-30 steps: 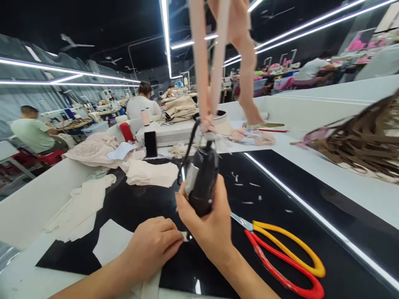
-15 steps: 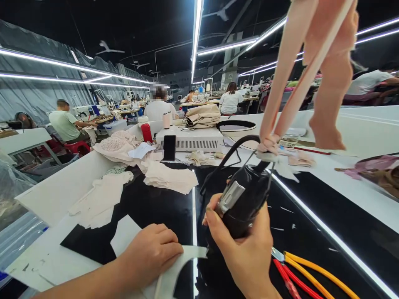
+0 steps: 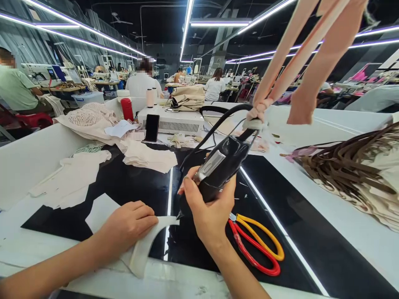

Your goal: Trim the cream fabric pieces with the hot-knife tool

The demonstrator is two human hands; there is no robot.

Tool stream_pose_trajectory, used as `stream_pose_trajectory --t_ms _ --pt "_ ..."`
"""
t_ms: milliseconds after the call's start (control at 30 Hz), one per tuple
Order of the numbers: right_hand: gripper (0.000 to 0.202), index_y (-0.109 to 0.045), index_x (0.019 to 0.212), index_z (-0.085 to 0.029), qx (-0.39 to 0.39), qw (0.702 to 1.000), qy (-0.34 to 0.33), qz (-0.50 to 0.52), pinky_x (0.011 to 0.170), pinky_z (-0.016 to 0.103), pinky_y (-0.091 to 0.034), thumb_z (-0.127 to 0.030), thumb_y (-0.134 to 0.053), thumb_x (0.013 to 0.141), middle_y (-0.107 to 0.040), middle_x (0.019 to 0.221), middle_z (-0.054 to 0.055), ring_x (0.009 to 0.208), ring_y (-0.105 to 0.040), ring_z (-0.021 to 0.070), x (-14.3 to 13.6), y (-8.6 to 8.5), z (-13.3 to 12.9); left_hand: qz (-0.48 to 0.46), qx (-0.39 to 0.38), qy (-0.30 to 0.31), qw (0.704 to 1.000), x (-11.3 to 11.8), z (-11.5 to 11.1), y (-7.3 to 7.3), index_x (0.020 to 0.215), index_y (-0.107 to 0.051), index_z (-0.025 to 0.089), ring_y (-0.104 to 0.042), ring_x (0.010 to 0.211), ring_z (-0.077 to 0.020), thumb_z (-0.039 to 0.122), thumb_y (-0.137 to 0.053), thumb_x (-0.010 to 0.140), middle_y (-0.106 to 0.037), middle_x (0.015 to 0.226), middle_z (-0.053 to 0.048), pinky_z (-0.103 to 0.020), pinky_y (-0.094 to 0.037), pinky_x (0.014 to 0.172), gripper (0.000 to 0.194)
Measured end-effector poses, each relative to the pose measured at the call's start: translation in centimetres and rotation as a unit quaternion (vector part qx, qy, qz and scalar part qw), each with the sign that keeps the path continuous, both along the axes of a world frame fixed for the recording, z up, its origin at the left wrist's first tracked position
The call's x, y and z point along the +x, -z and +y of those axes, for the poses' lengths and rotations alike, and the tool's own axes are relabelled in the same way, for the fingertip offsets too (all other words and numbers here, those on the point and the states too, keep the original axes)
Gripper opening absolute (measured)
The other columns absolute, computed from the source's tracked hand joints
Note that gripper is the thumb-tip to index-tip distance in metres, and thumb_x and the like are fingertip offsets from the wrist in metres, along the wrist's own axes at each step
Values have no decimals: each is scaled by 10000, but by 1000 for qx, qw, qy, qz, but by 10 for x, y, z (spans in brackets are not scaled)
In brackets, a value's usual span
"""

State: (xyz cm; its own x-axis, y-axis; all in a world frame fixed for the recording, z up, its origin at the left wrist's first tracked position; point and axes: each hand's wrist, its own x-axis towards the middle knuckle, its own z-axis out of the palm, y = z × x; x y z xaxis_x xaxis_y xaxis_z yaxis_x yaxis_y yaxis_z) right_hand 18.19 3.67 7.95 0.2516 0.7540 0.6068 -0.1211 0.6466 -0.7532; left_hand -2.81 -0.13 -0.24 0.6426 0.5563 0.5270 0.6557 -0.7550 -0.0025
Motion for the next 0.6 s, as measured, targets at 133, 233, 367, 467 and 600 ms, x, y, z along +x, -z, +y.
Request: stream_pose_trajectory --t_ms 133,233,367,467,600 --pt "398 -601 1093 -326 3 1000 -19 17 527 298 -615 -398 -938 894 -713 818 -82 556 -660 143 -11 0 3 5 -7 0 1000 0 0 0 987 -697 187 -689 823 -193 23 -612 1092 -758 981 -23 -334 -563 696 212" --pt "407 -610 1112 -320 5 999 -25 24 515 275 -597 -373 -939 878 -729 814 -80 548 -659 136 -18 4 5 6 -6 4 1000 0 1 2 990 -692 189 -688 817 -197 40 -626 1092 -752 973 -24 -337 -560 696 192" --pt "381 -597 1107 -318 -5 1000 -27 13 529 273 -602 -346 -907 888 -730 816 -83 558 -668 136 -21 7 6 0 -2 3 1000 -1 2 4 980 -685 196 -674 798 -195 30 -623 1081 -739 956 -18 -337 -546 669 204" --pt "366 -596 1120 -323 -1 1000 -30 2 522 279 -607 -326 -891 903 -730 818 -86 552 -668 138 -21 7 6 -5 -6 5 1000 0 1 4 996 -693 190 -683 810 -202 30 -637 1075 -746 968 -16 -339 -546 665 186" --pt "351 -608 1106 -328 4 1000 -27 2 520 284 -611 -307 -897 908 -734 823 -87 558 -675 141 -18 4 5 -7 -7 5 1000 1 1 3 999 -697 185 -690 815 -204 29 -651 1069 -753 975 -14 -341 -551 673 177"
